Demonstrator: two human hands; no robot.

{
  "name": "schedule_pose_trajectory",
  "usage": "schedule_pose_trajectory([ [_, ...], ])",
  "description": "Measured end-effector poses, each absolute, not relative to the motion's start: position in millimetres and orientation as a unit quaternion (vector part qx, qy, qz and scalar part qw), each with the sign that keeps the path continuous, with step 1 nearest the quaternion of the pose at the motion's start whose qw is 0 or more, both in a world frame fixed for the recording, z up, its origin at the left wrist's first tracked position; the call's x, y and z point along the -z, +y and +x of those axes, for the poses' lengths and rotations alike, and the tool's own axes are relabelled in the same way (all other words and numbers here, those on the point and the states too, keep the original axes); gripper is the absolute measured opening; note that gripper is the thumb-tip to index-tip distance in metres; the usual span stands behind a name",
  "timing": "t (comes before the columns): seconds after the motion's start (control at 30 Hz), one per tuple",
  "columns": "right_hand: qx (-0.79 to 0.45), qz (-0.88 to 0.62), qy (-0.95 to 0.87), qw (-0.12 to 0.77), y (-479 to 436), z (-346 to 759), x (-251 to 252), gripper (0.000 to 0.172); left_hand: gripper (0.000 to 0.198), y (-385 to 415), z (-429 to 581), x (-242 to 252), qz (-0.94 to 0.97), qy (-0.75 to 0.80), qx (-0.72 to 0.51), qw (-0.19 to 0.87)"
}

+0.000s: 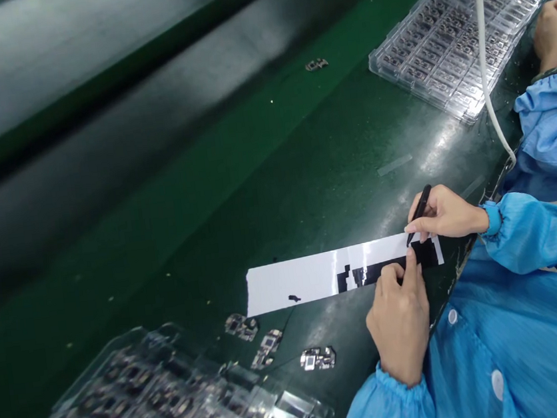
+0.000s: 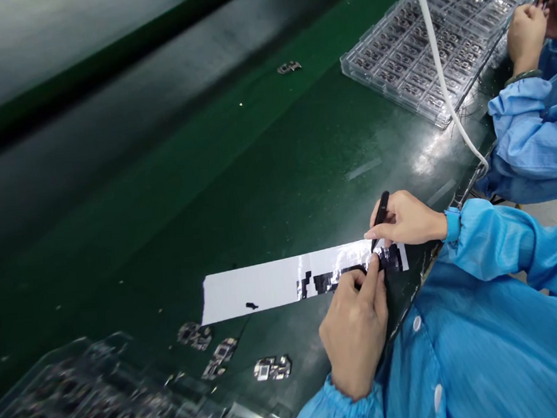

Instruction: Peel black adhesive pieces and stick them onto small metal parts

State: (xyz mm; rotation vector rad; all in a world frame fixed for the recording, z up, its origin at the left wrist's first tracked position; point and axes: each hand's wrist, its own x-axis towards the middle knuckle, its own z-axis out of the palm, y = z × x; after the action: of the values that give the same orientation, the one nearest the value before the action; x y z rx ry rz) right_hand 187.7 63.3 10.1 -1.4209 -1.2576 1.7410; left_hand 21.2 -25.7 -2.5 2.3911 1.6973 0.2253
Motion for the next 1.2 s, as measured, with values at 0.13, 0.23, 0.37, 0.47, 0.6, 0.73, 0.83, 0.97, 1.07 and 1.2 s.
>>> schedule_pose_trajectory([
  [0.13, -0.648, -0.528, -0.471, 0.281, 64, 188, -11, 0.031, 0.03, -25, 21, 2, 0.805, 0.579, -0.078, 0.105],
  [0.23, -0.653, -0.527, -0.466, 0.279, 64, 187, -11, 0.032, 0.031, -25, 21, 1, 0.804, 0.58, -0.074, 0.11],
  [0.37, -0.652, -0.527, -0.466, 0.282, 64, 187, -11, 0.032, 0.031, -25, 21, 1, 0.806, 0.578, -0.068, 0.108],
  [0.47, -0.651, -0.525, -0.471, 0.282, 64, 188, -11, 0.032, 0.031, -25, 21, 1, 0.809, 0.576, -0.063, 0.101],
  [0.6, -0.652, -0.53, -0.467, 0.277, 65, 188, -11, 0.033, 0.031, -25, 21, 2, 0.813, 0.572, -0.068, 0.091],
  [0.73, -0.649, -0.537, -0.466, 0.27, 67, 187, -12, 0.033, 0.03, -25, 21, 2, 0.812, 0.572, -0.073, 0.087],
  [0.83, -0.654, -0.531, -0.468, 0.264, 68, 186, -14, 0.032, 0.03, -25, 21, 3, 0.813, 0.571, -0.075, 0.083],
  [0.97, -0.661, -0.528, -0.462, 0.265, 68, 188, -14, 0.034, 0.03, -24, 21, 3, 0.814, 0.57, -0.074, 0.081],
  [1.07, -0.653, -0.524, -0.46, 0.296, 66, 191, -12, 0.033, 0.03, -25, 21, 3, 0.814, 0.57, -0.076, 0.084],
  [1.2, -0.652, -0.49, -0.479, 0.325, 67, 199, -13, 0.032, 0.03, -24, 21, 5, 0.812, 0.571, -0.092, 0.083],
])
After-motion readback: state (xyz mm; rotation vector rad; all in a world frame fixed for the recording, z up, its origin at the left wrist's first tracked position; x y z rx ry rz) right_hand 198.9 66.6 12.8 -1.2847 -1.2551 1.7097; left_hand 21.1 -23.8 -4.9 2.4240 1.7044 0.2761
